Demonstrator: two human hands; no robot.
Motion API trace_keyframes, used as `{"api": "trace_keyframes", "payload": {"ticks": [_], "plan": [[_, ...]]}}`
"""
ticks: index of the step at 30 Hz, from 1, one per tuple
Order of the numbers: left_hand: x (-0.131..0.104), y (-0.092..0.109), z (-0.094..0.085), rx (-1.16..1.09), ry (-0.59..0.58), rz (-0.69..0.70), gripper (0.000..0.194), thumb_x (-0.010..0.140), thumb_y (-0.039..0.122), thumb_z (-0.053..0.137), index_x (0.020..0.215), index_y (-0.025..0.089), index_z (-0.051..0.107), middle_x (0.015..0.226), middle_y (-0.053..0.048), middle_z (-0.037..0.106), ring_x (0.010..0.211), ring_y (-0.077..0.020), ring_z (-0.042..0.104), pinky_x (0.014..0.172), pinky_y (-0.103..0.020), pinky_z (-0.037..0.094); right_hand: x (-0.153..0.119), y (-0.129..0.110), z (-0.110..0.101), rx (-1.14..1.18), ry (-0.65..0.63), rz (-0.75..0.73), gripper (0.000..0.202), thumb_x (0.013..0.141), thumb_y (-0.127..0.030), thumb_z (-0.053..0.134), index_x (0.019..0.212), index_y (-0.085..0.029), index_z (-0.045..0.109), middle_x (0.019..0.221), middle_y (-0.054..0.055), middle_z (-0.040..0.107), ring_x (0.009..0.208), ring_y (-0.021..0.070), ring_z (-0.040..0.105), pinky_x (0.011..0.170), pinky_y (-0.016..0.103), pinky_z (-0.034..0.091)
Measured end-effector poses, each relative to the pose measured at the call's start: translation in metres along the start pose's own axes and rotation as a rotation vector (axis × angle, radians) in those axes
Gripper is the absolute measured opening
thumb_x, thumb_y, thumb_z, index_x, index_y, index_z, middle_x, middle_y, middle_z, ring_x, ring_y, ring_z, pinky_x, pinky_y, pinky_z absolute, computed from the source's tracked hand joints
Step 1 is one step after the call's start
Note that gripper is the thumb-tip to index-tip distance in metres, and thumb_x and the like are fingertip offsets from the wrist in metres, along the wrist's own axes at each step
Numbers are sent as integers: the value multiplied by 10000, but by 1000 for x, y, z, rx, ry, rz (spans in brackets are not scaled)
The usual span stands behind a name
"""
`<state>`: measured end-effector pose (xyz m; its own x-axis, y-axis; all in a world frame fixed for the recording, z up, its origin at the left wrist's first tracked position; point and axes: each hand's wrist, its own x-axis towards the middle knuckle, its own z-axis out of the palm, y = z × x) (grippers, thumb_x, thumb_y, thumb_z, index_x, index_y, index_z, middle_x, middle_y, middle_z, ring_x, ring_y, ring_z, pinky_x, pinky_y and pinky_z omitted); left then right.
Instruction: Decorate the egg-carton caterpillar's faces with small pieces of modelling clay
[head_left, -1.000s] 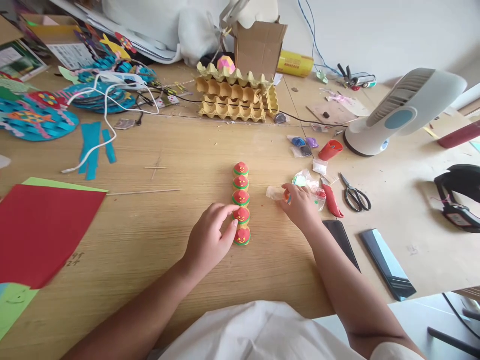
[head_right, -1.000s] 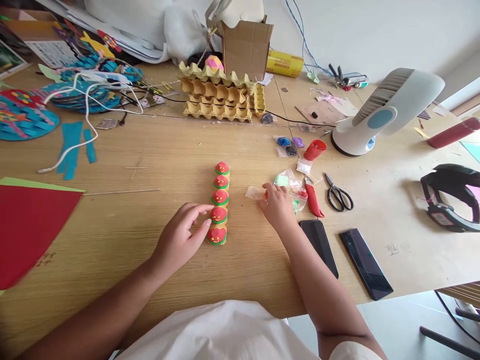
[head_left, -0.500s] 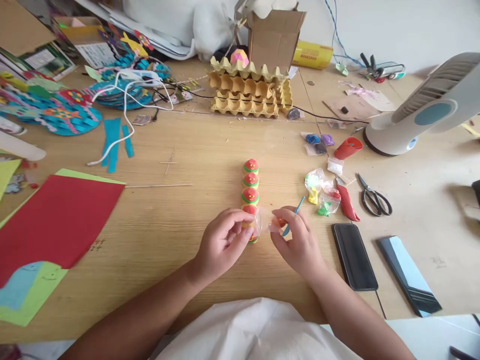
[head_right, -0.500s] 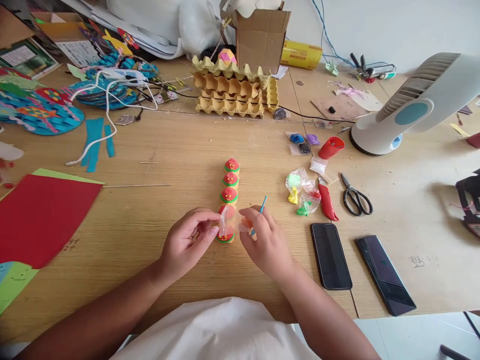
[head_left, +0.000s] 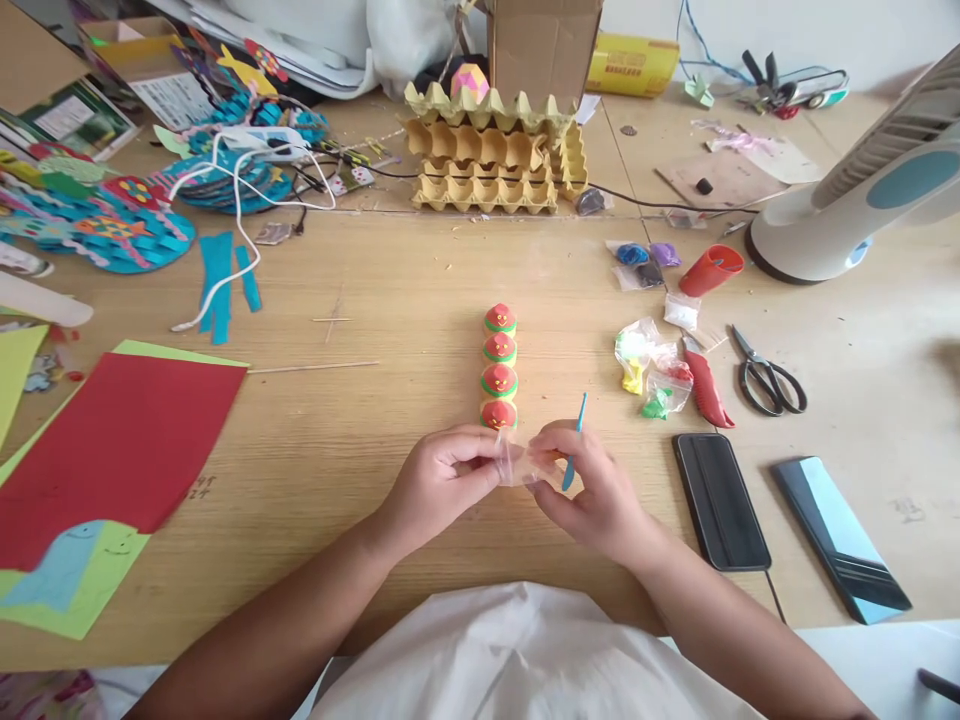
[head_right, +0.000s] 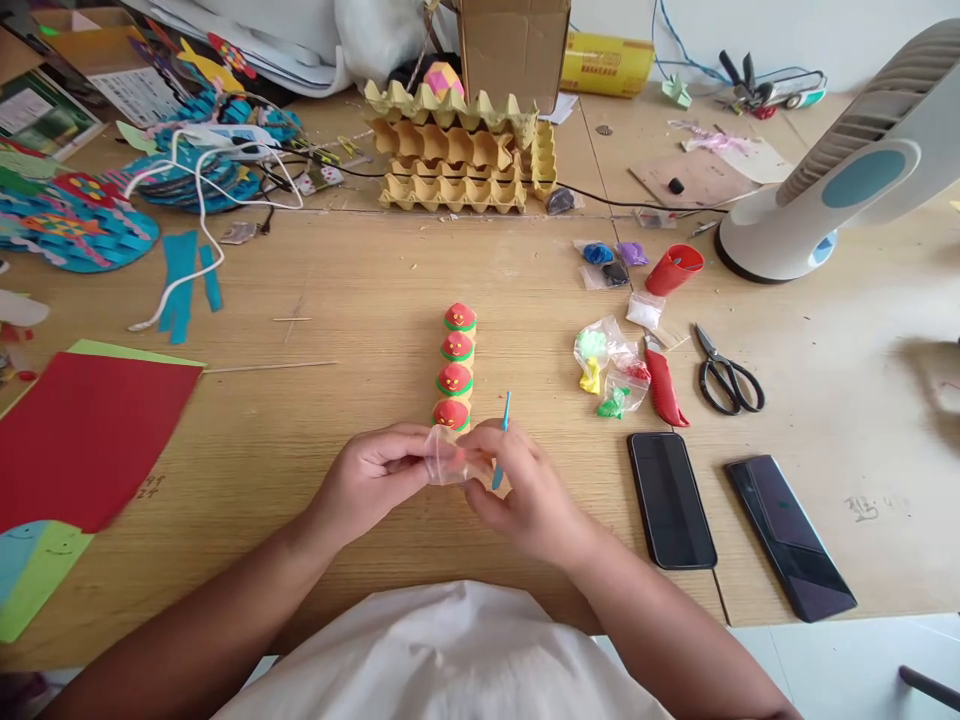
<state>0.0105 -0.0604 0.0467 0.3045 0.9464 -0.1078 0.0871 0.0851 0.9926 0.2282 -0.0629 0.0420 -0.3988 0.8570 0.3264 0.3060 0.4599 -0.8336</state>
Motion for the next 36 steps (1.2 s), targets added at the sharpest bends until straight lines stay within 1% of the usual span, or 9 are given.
{"api": "trace_keyframes", "payload": {"ticks": [3, 6, 10, 13, 16, 19, 23, 27, 36], "plan": [[-4, 5, -3, 42, 65, 59, 110, 907, 311, 750, 932, 240, 829, 1042, -85, 786, 952, -237, 747, 787, -312, 605, 5, 1, -5, 378, -13, 192, 422, 859, -308, 786, 1224, -277, 576, 1161, 78, 662, 1053, 224, 662, 847, 356, 579], [-8, 11, -4, 157, 125, 196, 97, 906, 301, 750, 904, 248, 832, 942, -76, 792, 852, -219, 740, 740, -307, 586, 8, 5, -6, 697, -37, 403, 390, 867, -478, 773, 1146, -238, 644, 1092, 78, 670, 916, 193, 675, 742, 315, 583], [-9, 13, -3, 297, 119, 302, 84, 896, 257, 760, 931, 269, 835, 946, -65, 805, 825, -207, 739, 756, -306, 581, 8, 5, -5, 916, -75, 558, 344, 834, -472, 817, 1007, -202, 693, 879, 23, 661, 694, 133, 641, 655, 287, 559], [-5, 9, -2, 346, 102, 326, 157, 893, 190, 752, 1002, 274, 828, 982, -61, 797, 880, -198, 738, 801, -293, 581, 9, 1, -6, 921, -28, 585, 234, 820, -340, 855, 916, -200, 694, 805, -10, 646, 662, 105, 618, 652, 256, 531], [-2, 7, -2, 359, 72, 391, 206, 918, 130, 692, 1015, 253, 826, 912, -53, 751, 796, -153, 703, 699, -238, 554, 9, 0, -8, 915, -9, 573, 195, 820, -281, 861, 896, -201, 700, 780, -15, 656, 679, 100, 608, 663, 240, 511], [-1, 8, -2, 343, 42, 376, 229, 942, 110, 648, 1026, 236, 820, 907, -47, 736, 792, -132, 701, 690, -213, 556, 7, 4, -7, 897, 16, 569, 154, 848, -289, 841, 873, -204, 715, 769, -12, 671, 690, 99, 603, 671, 232, 501], [-2, 7, -1, 276, 43, 353, 153, 905, 146, 738, 1004, 235, 814, 945, -34, 769, 858, -133, 740, 757, -198, 583, 3, 7, -3, 877, 23, 517, 120, 897, -321, 796, 863, -216, 748, 793, -3, 690, 688, 97, 604, 642, 226, 499], [-1, 5, -1, 252, 68, 402, 92, 904, 209, 759, 973, 221, 819, 875, -24, 758, 764, -111, 724, 700, -183, 574, 2, 3, 1, 895, -9, 456, 118, 933, -319, 753, 875, -217, 751, 801, 7, 687, 656, 97, 590, 601, 233, 500], [1, 6, 4, 166, 41, 400, 261, 870, 120, 772, 1080, 272, 804, 947, -18, 765, 808, -125, 750, 676, -181, 601, 4, -9, 1, 733, 28, 451, 115, 911, -263, 771, 873, -198, 684, 760, -5, 665, 640, 93, 571, 580, 222, 467]]}}
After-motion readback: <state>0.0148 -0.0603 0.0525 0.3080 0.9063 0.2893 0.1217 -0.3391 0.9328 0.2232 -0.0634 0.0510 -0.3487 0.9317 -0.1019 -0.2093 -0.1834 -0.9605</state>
